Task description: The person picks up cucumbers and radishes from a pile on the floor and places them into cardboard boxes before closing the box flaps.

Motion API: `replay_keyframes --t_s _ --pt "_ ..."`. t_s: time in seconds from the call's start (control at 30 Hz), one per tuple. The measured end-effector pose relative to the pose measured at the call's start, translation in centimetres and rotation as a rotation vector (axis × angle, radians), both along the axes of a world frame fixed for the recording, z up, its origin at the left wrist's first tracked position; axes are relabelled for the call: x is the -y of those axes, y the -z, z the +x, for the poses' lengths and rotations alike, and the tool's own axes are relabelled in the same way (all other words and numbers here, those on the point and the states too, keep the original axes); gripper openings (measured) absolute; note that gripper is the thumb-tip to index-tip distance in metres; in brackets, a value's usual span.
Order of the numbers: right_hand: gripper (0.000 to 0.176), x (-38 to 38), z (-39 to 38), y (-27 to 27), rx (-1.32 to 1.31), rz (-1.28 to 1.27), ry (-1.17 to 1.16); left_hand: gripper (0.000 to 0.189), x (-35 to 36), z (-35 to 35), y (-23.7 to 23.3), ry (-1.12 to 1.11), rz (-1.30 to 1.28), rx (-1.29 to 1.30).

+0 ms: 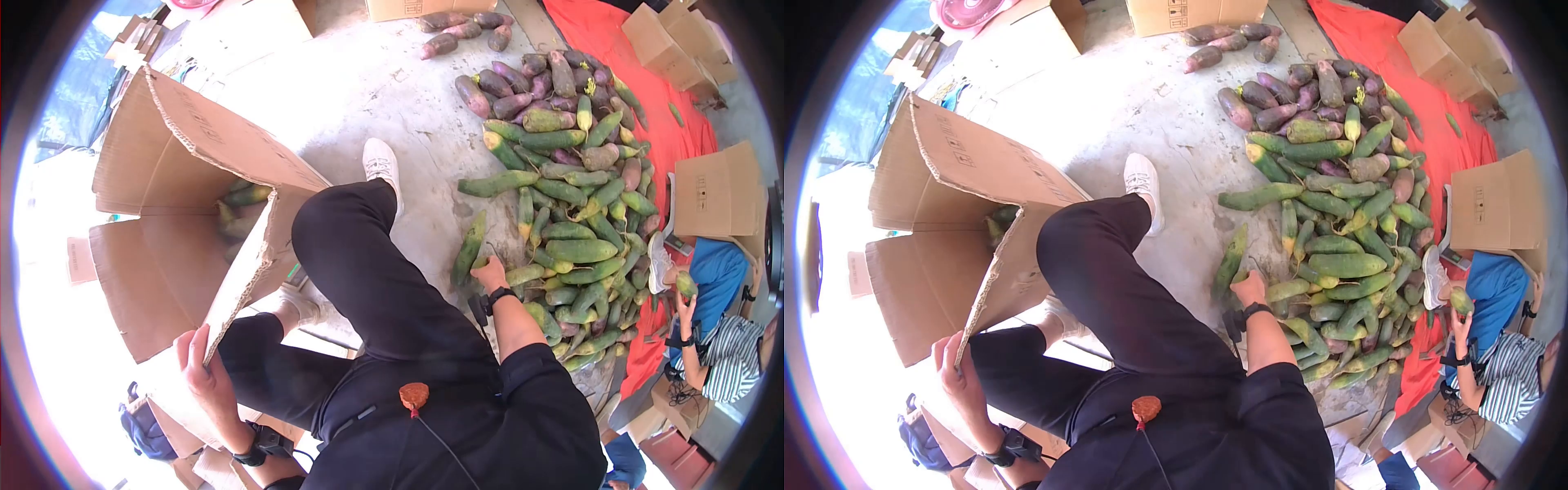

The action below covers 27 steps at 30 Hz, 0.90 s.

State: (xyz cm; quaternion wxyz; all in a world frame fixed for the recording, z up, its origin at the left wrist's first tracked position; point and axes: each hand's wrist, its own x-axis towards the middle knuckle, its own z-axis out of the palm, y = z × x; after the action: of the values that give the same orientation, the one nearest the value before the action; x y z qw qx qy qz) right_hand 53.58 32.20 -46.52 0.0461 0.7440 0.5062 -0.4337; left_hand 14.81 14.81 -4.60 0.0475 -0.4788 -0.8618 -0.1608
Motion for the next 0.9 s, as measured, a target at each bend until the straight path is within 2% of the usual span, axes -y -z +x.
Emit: replay_keyframes --t_s 0.1,0.17,0.2,0.3,0.33,0.37,0.4,0.47,0.53,0.7,0.83,0.87,0.9 --pt "0.053 0.4 0.4 -1.7 -0.053 0.06 -0.072 0.03 0.5 -0.5 0.4 0.013 0.017 0.014" --pt "0.045 0.7 1.3 -2.3 -0.106 0.241 -0.039 0.03 0.4 -0.5 0.4 0.015 0.027 0.005" --pt "0.045 0.6 1.8 -2.7 -0.107 0.247 -0.046 0.031 0.4 -0.4 0.4 0.019 0.03 -0.007" --pt "0.033 -0.1 3.8 -3.2 -0.391 0.457 0.112 0.032 0.4 -0.4 0.2 0.029 0.016 -0.031" --pt "0.033 -0.7 3.7 -4.6 -0.393 0.46 0.106 0.032 0.2 -0.4 0.1 0.024 0.019 -0.032" --pt "0.032 -1.6 3.9 -6.1 -0.543 0.52 0.198 0.025 0.0 -0.3 0.0 0.048 0.034 -0.07" --pt "0.03 -2.8 3.6 -8.5 -0.696 0.575 0.288 0.018 -0.1 -0.3 -0.2 0.069 0.048 -0.112" --pt "0.033 -5.5 2.6 -13.7 -0.682 0.704 0.241 0.018 -0.2 -0.1 -0.4 0.055 0.055 -0.086" --pt "0.036 -7.5 -0.4 -21.2 -0.908 0.745 0.338 0.018 -0.2 -0.1 -0.5 0.035 0.038 -0.078" --pt "0.041 -9.8 -8.6 -35.7 -1.409 0.984 0.284 0.017 0.2 -0.4 -0.4 0.093 0.031 -0.119" --pt "0.052 -8.5 -16.7 -43.1 -1.82 0.899 0.185 0.022 0.6 -0.8 0.5 0.127 0.088 -0.045" --pt "0.052 -7.7 -18.6 -44.4 -1.758 0.813 0.113 0.022 0.6 -0.7 0.5 0.127 0.083 -0.037" --pt "0.047 -7.2 -21.5 -45.1 -1.956 0.838 0.06 0.021 0.6 -0.7 0.5 0.125 0.076 -0.03"
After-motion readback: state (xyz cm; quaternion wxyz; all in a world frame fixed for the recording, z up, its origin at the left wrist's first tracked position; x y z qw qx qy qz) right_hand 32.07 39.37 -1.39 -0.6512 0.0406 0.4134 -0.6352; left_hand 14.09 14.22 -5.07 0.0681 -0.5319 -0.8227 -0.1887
